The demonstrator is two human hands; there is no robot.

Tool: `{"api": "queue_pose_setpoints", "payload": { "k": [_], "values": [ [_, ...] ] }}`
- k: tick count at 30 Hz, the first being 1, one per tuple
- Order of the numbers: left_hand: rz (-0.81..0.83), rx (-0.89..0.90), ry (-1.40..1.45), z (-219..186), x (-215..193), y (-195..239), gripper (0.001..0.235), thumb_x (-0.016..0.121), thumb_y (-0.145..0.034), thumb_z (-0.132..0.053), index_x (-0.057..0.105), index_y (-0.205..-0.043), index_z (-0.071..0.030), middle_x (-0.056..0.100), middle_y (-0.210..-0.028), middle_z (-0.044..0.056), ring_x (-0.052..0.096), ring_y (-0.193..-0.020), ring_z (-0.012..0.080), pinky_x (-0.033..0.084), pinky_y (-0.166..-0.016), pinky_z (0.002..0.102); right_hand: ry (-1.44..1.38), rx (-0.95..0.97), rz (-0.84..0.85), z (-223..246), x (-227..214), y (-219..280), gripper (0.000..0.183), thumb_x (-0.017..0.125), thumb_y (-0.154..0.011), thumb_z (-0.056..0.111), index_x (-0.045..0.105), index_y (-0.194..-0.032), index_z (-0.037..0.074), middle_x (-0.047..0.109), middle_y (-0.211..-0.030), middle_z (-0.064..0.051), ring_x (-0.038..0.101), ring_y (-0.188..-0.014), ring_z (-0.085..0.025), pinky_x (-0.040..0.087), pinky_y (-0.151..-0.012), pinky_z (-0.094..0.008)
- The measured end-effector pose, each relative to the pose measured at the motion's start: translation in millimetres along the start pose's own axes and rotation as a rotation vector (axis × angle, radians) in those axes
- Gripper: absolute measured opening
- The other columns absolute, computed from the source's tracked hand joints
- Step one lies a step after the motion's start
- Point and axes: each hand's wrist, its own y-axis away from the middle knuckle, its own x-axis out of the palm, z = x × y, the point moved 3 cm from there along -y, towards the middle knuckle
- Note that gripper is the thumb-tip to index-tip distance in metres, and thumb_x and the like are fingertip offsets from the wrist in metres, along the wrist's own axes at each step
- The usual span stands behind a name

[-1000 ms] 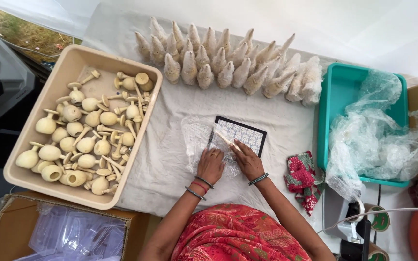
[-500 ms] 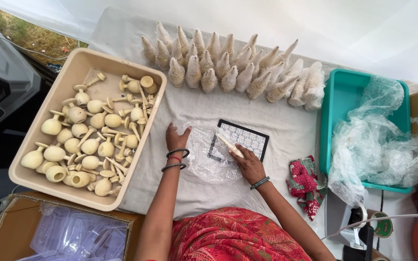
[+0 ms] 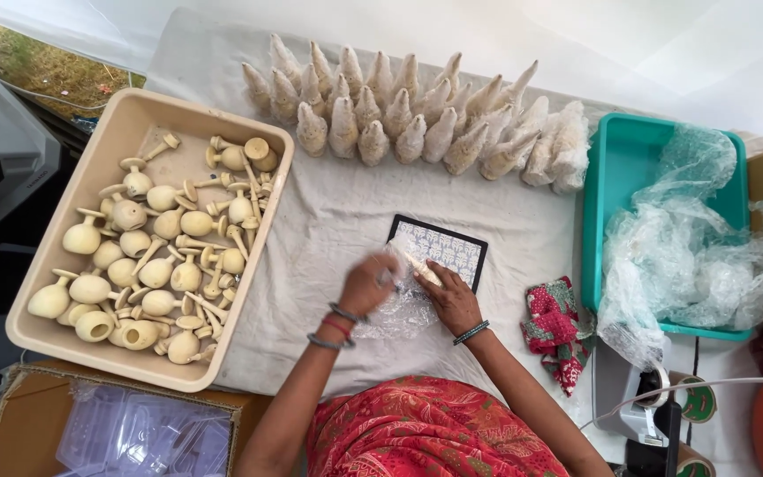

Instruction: The person wipes a small wooden object with a cloth, then wraps it in bubble wrap. They secure the bubble wrap with tape and place the wrapped item on the table with other finished items.

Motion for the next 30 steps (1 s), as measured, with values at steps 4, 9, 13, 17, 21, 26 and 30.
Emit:
{"api": "queue_pose_setpoints", "payload": {
  "k": [4,9,13,17,21,26,30],
  "values": [
    [0.423,0.39,-0.43,-16,25,42,0.024,0.083,-0.065,-0.017,0.074,-0.088,-0.019,0.075,-0.109,0.013,0.072,-0.098,0.0302,0.059,-0.084,0.042,0.003,0.016,0.008,0,0,0,0.052,0.066,-0.092,0.018,0.06,-0.143,0.032,0.048,-0.155,-0.003,0.057,-0.124,-0.027,0.051,-0.102,-0.039],
    [-0.011,-0.41,0.15,-15,-25,-23,0.017,0.072,-0.095,-0.022,0.074,-0.107,-0.011,0.077,-0.089,0.005,0.073,-0.074,0.0174,0.06,-0.07,0.035,-0.001,0.017,-0.016,0,1,1,0.049,0.066,-0.093,0.02,0.062,-0.14,0.033,0.05,-0.154,-0.003,0.057,-0.128,-0.026,0.05,-0.104,-0.038],
    [-0.142,-0.182,-0.135,31,-10,-80,0.028,0.072,-0.089,-0.019,0.075,-0.116,-0.011,0.069,-0.114,0.01,0.071,-0.098,0.0233,0.06,-0.084,0.035,0.011,0.009,-0.01,2,0,-1,0.049,0.067,-0.091,0.02,0.063,-0.139,0.032,0.049,-0.155,-0.002,0.056,-0.129,-0.028,0.05,-0.104,-0.038],
    [0.212,-0.1,-0.385,75,43,-102,0.042,0.077,-0.087,-0.024,0.07,-0.125,-0.009,0.065,-0.125,0.014,0.058,-0.116,0.0348,0.05,-0.101,0.044,0.025,0.012,-0.021,0,1,-2,0.048,0.067,-0.092,0.02,0.063,-0.139,0.033,0.048,-0.155,-0.002,0.056,-0.13,-0.028,0.05,-0.104,-0.037],
    [0.535,-0.236,-0.449,59,54,-98,0.041,0.078,-0.081,-0.024,0.07,-0.12,-0.015,0.062,-0.126,0.007,0.051,-0.121,0.0332,0.046,-0.102,0.045,0.026,-0.013,-0.038,0,-1,-1,0.05,0.068,-0.091,0.019,0.063,-0.139,0.031,0.049,-0.155,-0.004,0.056,-0.128,-0.029,0.051,-0.103,-0.039],
    [0.437,-0.121,-0.496,1,36,-84,0.017,0.075,-0.082,-0.017,0.078,-0.099,-0.019,0.068,-0.118,-0.003,0.058,-0.117,0.0259,0.052,-0.098,0.042,-0.063,0.065,0.021,-8,-1,-9,0.05,0.067,-0.092,0.015,0.062,-0.139,0.029,0.049,-0.155,-0.005,0.059,-0.118,-0.029,0.053,-0.099,-0.038],
    [0.234,0.042,-0.469,-15,45,-73,0.008,0.073,-0.086,-0.012,0.076,-0.091,-0.017,0.065,-0.107,0.001,0.061,-0.109,0.024,0.054,-0.092,0.04,-0.037,0.058,-0.059,-32,-4,-17,0.047,0.067,-0.093,0.014,0.061,-0.139,0.023,0.054,-0.152,-0.004,0.059,-0.114,-0.029,0.053,-0.1,-0.039]
  ]
}}
